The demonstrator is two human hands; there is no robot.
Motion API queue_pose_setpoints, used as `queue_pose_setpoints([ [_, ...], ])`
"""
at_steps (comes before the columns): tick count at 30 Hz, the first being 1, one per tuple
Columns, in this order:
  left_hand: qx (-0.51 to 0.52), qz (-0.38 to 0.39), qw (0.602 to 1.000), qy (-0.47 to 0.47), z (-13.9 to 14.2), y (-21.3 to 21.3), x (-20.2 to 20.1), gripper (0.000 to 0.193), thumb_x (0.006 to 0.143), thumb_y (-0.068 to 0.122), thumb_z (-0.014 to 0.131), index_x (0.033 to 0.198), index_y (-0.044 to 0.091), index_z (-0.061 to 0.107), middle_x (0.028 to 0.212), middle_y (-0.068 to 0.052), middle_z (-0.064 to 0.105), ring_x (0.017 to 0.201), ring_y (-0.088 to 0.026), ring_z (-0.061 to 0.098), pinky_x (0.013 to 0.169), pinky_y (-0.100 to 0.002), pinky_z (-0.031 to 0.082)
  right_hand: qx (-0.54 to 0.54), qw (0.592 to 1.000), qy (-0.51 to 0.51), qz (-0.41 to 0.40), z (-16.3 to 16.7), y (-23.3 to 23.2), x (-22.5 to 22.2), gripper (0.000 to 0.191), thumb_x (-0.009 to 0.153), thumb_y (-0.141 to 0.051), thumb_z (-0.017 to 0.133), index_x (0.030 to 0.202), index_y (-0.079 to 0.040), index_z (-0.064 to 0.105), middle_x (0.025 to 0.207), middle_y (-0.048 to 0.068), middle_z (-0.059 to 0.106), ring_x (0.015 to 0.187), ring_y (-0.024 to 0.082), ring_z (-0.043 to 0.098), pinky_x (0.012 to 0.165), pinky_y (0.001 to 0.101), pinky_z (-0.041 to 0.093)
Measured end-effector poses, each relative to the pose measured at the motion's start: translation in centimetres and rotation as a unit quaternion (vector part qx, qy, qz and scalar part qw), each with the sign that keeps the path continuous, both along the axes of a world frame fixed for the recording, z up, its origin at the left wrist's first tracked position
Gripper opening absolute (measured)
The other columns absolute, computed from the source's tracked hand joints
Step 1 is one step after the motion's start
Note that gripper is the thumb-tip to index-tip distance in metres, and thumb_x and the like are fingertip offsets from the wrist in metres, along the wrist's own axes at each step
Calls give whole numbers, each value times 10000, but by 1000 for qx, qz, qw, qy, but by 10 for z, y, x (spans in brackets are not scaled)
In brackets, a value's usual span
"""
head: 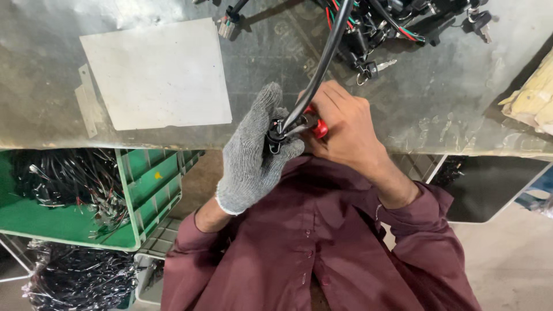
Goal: The person repeatedly picks up black wire harnesses with exposed red and green wires, positions a black connector over the wire ends, and uses red-handled pliers to crimp the connector onto the wires. Finished units are placed on the table.
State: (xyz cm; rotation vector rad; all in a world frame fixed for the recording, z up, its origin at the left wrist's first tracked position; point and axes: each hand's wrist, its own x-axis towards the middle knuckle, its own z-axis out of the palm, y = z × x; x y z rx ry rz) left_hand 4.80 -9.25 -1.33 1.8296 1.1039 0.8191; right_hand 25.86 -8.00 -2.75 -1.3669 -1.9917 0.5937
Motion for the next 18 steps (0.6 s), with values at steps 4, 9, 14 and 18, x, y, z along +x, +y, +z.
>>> queue_pose_setpoints([
  [4,40,8,999,26,-7,-3,6,799,969,127,785,1600,-12,314,1356,-113,649,1219,-295,671,1072,-378,546,-4,999,-42,-28,-1,-1,3,331,818,-226,863,951,-60,610,916,91,628,866,315,636,669,414,482],
  [9,70,34,987,139,-12,0,14,698,966,123,777,1536,-33,406,1272,-94,669,1117,-313,650,969,-412,518,-30,990,-114,-79,-3,-14,6,265,711,-130,762,909,-71,596,883,83,638,852,307,645,655,431,475],
  [14,168,30,949,266,-25,6,12,704,827,92,690,1491,27,463,1447,-174,600,1234,-347,609,1012,-454,507,-46,984,-108,-136,-7,-16,-5,263,748,-166,790,889,-71,590,835,94,635,821,322,654,636,452,475],
  [18,144,42,945,291,-26,16,13,671,872,83,706,1505,34,490,1374,-156,615,1153,-356,597,962,-469,494,-43,990,-36,-127,-6,-13,-14,321,761,-170,795,985,-49,599,888,109,647,838,340,653,668,438,503],
])
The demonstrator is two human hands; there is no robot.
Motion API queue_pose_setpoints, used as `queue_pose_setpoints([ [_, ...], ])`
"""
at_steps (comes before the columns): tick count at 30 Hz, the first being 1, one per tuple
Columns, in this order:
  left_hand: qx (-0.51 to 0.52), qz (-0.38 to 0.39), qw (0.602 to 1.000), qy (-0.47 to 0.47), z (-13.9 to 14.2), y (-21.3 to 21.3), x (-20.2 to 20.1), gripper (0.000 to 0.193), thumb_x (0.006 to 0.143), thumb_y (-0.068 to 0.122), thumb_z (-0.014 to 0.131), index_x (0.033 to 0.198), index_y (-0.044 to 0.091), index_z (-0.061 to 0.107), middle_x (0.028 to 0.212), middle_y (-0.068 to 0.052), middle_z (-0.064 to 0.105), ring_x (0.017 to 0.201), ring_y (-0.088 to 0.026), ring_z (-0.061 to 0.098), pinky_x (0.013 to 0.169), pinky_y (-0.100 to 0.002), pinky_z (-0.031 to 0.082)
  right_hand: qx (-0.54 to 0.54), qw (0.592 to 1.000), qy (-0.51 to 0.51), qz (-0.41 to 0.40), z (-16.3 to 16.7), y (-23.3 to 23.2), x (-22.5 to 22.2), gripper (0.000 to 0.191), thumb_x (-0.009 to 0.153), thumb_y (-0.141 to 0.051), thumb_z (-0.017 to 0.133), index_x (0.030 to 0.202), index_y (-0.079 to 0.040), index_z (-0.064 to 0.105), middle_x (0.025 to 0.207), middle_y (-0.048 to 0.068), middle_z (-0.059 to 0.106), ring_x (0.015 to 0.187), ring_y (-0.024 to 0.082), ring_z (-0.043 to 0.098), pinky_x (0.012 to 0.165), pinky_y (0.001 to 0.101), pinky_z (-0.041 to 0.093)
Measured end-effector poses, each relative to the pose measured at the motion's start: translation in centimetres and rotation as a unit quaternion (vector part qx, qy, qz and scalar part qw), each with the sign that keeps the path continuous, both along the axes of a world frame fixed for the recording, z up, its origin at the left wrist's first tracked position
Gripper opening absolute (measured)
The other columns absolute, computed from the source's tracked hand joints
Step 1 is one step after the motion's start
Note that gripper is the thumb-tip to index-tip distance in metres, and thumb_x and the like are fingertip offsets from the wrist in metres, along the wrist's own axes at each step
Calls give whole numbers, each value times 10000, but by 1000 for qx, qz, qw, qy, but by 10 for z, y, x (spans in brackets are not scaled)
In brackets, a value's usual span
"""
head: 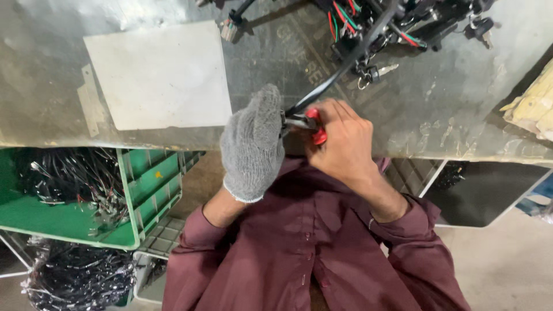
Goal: The person repeatedly picks up black wire harnesses with exposed red and green wires, positions a black connector over the wire ends, and uses red-handled pliers to crimp the connector onto the wires. Finished units are placed on the table.
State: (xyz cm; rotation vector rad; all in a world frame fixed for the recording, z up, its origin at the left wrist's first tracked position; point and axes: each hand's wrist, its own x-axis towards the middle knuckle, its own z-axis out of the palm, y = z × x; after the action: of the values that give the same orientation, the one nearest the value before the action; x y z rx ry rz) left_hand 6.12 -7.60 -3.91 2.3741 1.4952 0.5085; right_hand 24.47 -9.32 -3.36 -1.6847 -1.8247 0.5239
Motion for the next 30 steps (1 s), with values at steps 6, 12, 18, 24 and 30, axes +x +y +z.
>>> queue_pose_setpoints([
  [6,-113,-15,976,-187,41,10,-1,731,957,99,758,1581,21,385,1333,-134,658,1154,-301,669,995,-367,546,8,1000,-15,-9,-10,-1,3,302,716,-155,803,923,-61,605,876,90,656,819,335,660,652,436,497],
  [12,-469,-115,757,-440,72,16,-24,720,1003,63,722,1641,41,388,1129,-42,686,974,-101,646,967,-292,570,70,981,117,140,-24,26,17,265,832,-133,801,946,-62,573,886,103,603,847,333,625,701,397,496],
  [18,-278,-80,904,-315,68,13,-18,694,1003,118,747,1604,74,402,1158,-97,691,1014,-191,694,930,-312,577,38,980,117,157,-10,28,6,358,707,-194,844,876,-41,568,840,111,586,788,345,594,663,447,476],
  [24,-68,21,992,-106,55,18,-24,449,968,153,760,1346,82,530,1019,-147,713,871,-303,694,726,-382,546,21,995,-92,14,-4,19,-5,406,706,-239,825,1002,-44,627,990,107,639,944,347,625,752,464,512],
  [30,-62,256,958,-111,76,79,-136,530,1073,176,481,1564,-12,412,1229,-208,685,993,-256,677,843,-389,573,197,973,-113,36,65,60,31,478,873,-270,809,1246,-15,652,1194,133,611,1113,354,589,890,467,510],
])
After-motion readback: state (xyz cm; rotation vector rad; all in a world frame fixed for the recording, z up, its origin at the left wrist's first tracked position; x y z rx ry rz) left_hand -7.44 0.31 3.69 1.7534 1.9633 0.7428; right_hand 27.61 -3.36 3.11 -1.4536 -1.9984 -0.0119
